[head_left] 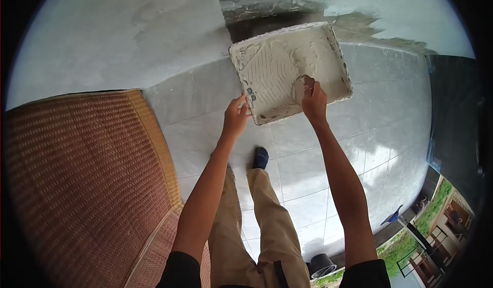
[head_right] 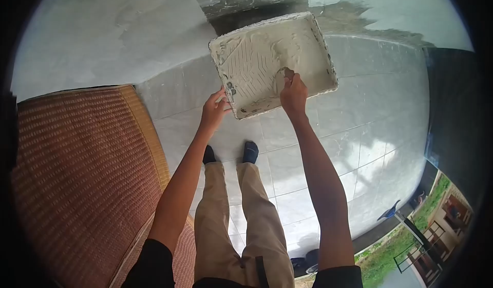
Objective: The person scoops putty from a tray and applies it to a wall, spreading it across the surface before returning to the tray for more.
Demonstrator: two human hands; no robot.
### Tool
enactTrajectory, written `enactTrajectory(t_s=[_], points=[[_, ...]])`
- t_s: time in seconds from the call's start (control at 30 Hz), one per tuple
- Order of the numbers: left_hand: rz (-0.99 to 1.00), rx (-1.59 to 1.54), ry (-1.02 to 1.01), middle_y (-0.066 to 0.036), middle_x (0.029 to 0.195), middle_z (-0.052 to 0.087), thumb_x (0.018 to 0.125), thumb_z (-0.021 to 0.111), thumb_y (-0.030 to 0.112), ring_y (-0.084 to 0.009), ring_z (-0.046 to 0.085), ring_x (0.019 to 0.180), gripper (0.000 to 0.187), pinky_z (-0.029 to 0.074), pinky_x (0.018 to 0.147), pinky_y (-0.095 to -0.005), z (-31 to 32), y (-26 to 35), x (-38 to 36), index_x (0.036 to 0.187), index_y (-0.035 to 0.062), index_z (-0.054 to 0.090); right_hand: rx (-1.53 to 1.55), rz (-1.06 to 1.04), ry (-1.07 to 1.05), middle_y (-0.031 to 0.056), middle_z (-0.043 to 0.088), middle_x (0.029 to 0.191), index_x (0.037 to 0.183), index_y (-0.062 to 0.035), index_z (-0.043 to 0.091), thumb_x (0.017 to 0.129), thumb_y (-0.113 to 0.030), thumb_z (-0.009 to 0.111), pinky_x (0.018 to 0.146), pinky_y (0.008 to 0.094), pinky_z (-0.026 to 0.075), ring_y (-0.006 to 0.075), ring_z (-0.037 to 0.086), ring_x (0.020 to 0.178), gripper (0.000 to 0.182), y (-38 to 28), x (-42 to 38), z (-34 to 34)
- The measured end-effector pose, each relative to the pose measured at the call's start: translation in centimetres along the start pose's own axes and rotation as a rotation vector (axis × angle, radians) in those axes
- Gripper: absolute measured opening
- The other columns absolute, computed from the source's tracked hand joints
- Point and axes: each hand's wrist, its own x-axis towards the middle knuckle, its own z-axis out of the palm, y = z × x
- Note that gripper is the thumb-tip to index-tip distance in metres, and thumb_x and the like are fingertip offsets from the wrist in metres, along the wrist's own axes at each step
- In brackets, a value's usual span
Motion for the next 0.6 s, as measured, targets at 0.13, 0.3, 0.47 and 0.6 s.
enactTrajectory(t_s=[0.13, 0.3, 0.47, 0.6], points=[[-0.006, -0.010, -0.012, -0.014, 0.133, 0.050, 0.100, 0.046, 0.010, -0.0238, 0.061, 0.108, 0.045, 0.056, 0.090, -0.0369, 0.2, 0.0, 0.2, 0.144, 0.0034, 0.039, 0.047, -0.059, 0.025, 0.0286, 0.061, 0.083, 0.091, 0.0037, 0.050, 0.090, -0.006, 0.057, 0.068, 0.0532, 0.044, 0.0489, 0.058, 0.078, 0.012, -1.5, -2.0, 2.0], [-0.018, -0.030, 0.000, -0.011, 0.125, 0.051, 0.099, 0.046, 0.007, -0.0233, 0.062, 0.107, 0.041, 0.058, 0.088, -0.0376, -0.2, 0.0, -0.1, 0.139, 0.0021, 0.045, 0.133, -0.022, -0.047, 0.0283, 0.062, 0.081, 0.092, 0.0035, 0.052, 0.090, -0.007, 0.058, 0.066, 0.0520, 0.045, 0.0482, 0.059, 0.076, 0.013, -4.7, -4.5, 5.0], [-0.033, -0.094, -0.013, -0.011, 0.125, 0.051, 0.100, 0.044, 0.007, -0.0241, 0.062, 0.106, 0.040, 0.057, 0.090, -0.0386, -0.2, 0.5, -0.3, 0.140, 0.0031, 0.043, 0.207, 0.021, -0.075, 0.0260, 0.063, 0.078, 0.092, 0.0030, 0.054, 0.089, -0.008, 0.059, 0.066, 0.0495, 0.047, 0.0463, 0.062, 0.075, 0.012, -6.5, -4.9, 6.2], [-0.056, -0.070, -0.031, -0.014, 0.134, 0.049, 0.101, 0.042, 0.008, -0.0261, 0.061, 0.111, 0.043, 0.055, 0.092, -0.0383, -0.4, 0.7, -0.4, 0.144, 0.0059, 0.040, 0.237, 0.069, -0.143, 0.0247, 0.065, 0.080, 0.096, 0.0034, 0.057, 0.090, -0.012, 0.060, 0.067, 0.0455, 0.049, 0.0425, 0.065, 0.077, 0.017, -6.4, -4.6, 6.2]])
